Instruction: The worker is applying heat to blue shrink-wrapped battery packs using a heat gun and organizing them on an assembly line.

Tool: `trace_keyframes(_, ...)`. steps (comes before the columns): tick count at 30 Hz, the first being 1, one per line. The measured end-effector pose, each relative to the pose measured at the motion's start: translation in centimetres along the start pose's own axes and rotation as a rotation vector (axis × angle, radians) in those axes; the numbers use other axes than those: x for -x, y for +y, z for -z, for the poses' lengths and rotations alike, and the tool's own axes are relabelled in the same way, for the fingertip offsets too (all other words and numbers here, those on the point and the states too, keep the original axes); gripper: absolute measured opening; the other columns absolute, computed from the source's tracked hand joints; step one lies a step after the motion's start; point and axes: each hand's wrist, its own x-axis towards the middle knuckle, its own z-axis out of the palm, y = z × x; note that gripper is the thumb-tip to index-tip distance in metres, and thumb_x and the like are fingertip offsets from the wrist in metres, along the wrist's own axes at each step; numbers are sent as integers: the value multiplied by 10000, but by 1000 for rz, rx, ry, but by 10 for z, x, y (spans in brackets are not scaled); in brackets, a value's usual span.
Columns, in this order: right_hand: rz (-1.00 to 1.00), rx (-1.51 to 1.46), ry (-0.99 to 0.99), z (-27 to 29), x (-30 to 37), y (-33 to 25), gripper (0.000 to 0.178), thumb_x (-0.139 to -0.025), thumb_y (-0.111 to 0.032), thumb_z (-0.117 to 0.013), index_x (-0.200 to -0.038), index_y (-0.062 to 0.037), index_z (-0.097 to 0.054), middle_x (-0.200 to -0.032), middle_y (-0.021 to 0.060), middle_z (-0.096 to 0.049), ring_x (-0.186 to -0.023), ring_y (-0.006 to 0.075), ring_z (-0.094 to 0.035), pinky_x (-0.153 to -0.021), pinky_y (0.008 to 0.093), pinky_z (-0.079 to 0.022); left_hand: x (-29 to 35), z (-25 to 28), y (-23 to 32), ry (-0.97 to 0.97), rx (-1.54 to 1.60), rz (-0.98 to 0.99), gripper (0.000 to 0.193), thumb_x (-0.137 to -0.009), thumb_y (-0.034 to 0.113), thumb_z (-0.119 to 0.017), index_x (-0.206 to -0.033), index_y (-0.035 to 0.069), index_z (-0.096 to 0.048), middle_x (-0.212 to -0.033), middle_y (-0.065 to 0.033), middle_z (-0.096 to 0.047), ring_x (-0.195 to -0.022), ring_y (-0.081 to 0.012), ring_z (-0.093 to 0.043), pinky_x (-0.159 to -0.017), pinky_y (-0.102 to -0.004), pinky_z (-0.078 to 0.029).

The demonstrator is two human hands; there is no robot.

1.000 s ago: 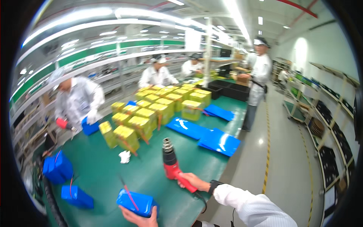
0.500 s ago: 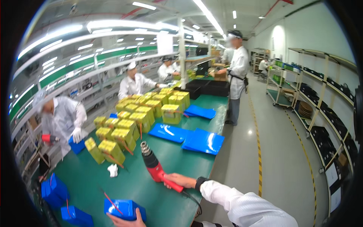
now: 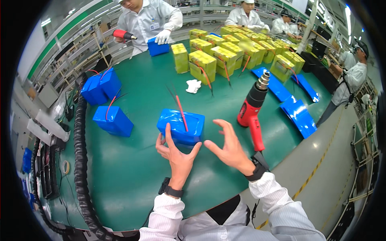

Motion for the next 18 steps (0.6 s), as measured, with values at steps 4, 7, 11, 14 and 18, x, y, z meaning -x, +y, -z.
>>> trace_keyframes(4,-57,-241,-89,-52,-10,4,913,-967,-381,-745,-1572,42,-209,-1533,286,-399,-1423,381,-434,-1201,468,-330,-21,28,-36,-68,194,-185,769,-879,248,-821,-1547,165,-451,-1597,-213,-226,-1483,-374,-302,-1196,-499,-320)
trace_keyframes(7,-18,-405,-3,-69,-14,25,894,-1010,-366,-694,-1609,33,-164,-1560,266,-386,-1482,345,-380,-1223,444,-298,-50,33,-41,-150,377,-196,487,-934,165,-748,-1400,122,-613,-1570,-172,-348,-1437,-335,-425,-1182,-457,-356)
trace_keyframes(11,-37,-656,-87,-69,-35,34,809,-1041,-300,-632,-1624,24,-173,-1616,243,-337,-1508,310,-347,-1234,416,-270,-59,33,-39,-160,372,-212,287,-934,153,-751,-1221,137,-741,-1522,-154,-419,-1376,-335,-478,-1161,-435,-374)
trace_keyframes(14,-64,-701,-188,-71,-53,29,783,-1043,-280,-595,-1628,16,-167,-1616,238,-339,-1506,315,-349,-1240,420,-259,-63,40,-30,-63,219,-253,195,-911,157,-782,-1106,163,-790,-1527,-141,-401,-1342,-341,-487,-1145,-453,-384)
trace_keyframes(18,-23,-690,-187,-87,-67,25,717,-1012,-245,-567,-1607,-33,-228,-1550,239,-419,-1436,334,-429,-1212,423,-303,-81,52,-24,-63,41,-377,196,-858,155,-816,-1053,167,-799,-1429,-121,-543,-1345,-355,-488,-1153,-526,-367)
